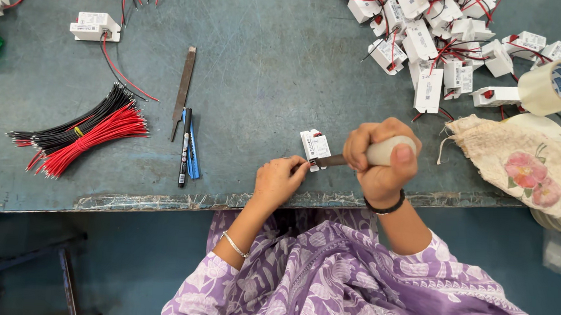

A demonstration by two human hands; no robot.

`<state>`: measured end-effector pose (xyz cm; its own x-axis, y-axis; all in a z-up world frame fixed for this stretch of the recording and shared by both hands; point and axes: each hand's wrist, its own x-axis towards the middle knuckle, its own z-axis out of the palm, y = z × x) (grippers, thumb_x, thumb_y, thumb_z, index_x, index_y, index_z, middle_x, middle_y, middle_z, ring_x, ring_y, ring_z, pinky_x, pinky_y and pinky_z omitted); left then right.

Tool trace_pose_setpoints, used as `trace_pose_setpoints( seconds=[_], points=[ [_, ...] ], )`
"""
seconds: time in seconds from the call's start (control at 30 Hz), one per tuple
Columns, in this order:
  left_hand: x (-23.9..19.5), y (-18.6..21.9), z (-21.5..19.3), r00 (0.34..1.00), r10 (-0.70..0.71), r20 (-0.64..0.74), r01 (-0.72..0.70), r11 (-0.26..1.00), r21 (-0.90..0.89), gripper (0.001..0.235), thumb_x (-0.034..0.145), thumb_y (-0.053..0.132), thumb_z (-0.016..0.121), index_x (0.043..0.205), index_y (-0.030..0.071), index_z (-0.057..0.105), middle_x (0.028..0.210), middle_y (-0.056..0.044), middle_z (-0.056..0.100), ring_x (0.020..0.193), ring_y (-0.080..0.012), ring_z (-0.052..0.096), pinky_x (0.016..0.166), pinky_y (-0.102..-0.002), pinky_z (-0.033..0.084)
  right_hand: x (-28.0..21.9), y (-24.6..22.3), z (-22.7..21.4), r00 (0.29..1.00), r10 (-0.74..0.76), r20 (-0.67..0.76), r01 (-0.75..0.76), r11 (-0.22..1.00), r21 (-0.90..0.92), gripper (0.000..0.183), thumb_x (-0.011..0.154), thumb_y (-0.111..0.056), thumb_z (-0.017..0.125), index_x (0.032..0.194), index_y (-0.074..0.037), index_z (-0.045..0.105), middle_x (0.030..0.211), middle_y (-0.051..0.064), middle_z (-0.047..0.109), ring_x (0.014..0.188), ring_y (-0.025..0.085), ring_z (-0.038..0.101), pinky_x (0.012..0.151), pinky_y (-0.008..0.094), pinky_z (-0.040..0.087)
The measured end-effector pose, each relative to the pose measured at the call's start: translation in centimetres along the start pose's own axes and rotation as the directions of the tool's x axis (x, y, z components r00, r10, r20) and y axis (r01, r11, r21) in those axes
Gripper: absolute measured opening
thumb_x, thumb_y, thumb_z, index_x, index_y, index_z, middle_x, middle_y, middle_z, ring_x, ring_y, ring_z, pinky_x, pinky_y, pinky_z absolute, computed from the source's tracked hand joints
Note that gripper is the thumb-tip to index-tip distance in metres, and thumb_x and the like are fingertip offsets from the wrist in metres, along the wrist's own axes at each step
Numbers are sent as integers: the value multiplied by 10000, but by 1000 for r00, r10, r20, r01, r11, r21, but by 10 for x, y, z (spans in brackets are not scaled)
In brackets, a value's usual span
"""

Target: The person assembles multiple LED driver units by hand, inserting bundles of red and black wires into small white plastic housings and securing them using a screwdriver and a metal tool.

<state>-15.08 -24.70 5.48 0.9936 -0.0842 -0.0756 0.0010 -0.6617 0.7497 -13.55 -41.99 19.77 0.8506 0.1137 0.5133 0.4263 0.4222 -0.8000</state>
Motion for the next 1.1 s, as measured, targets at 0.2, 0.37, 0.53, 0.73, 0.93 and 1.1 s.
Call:
trace_pose_setpoints(
  seconds=[0.2,0.37,0.53,0.73,0.93,1.1],
  points=[
    [-4,0,0,990,80,-119,-87,995,-51,282,1034,312,524,1045,58,646,909,-148,740,826,-397,702,703,-499,520,15,4,-1,999,34,-17,-34,999,9,570,1035,-609,514,832,-99,359,551,79,392,393,132,335,380,305,291],
    [-2,12,9,993,40,114,-20,985,-170,350,953,404,614,1090,95,707,796,-166,724,764,-360,733,722,-481,555,23,-17,-34,995,100,24,-103,980,170,556,1035,-608,563,865,-119,361,544,36,414,421,121,341,407,294,290],
    [41,2,33,949,245,-200,-240,970,51,402,885,357,660,1180,96,739,804,-165,730,718,-390,688,637,-493,517,31,-41,-130,969,108,-224,-194,891,-411,513,933,-525,757,897,-87,494,671,84,519,533,198,454,494,342,369],
    [60,-20,13,986,22,-164,-72,950,-305,276,956,242,685,1169,96,781,739,-169,660,624,-187,564,626,-344,454,60,49,-270,956,95,-278,-260,-163,-952,554,754,-508,898,953,-21,723,939,236,719,877,422,688,779,505,542],
    [21,-37,15,973,76,-218,-194,780,-596,242,1007,184,618,1135,28,751,902,25,751,823,-18,626,747,-206,501,37,81,-261,941,189,-280,-264,-108,-959,441,735,-352,854,1039,-63,720,988,231,723,925,423,693,819,504,549],
    [7,-43,16,980,53,-192,-175,693,-699,253,1020,177,619,1155,20,764,930,49,710,848,-10,565,773,-198,465,-20,63,-137,963,221,153,98,240,-966,274,781,-102,745,1051,-111,695,1086,96,729,921,369,701,777,470,563]
  ],
)
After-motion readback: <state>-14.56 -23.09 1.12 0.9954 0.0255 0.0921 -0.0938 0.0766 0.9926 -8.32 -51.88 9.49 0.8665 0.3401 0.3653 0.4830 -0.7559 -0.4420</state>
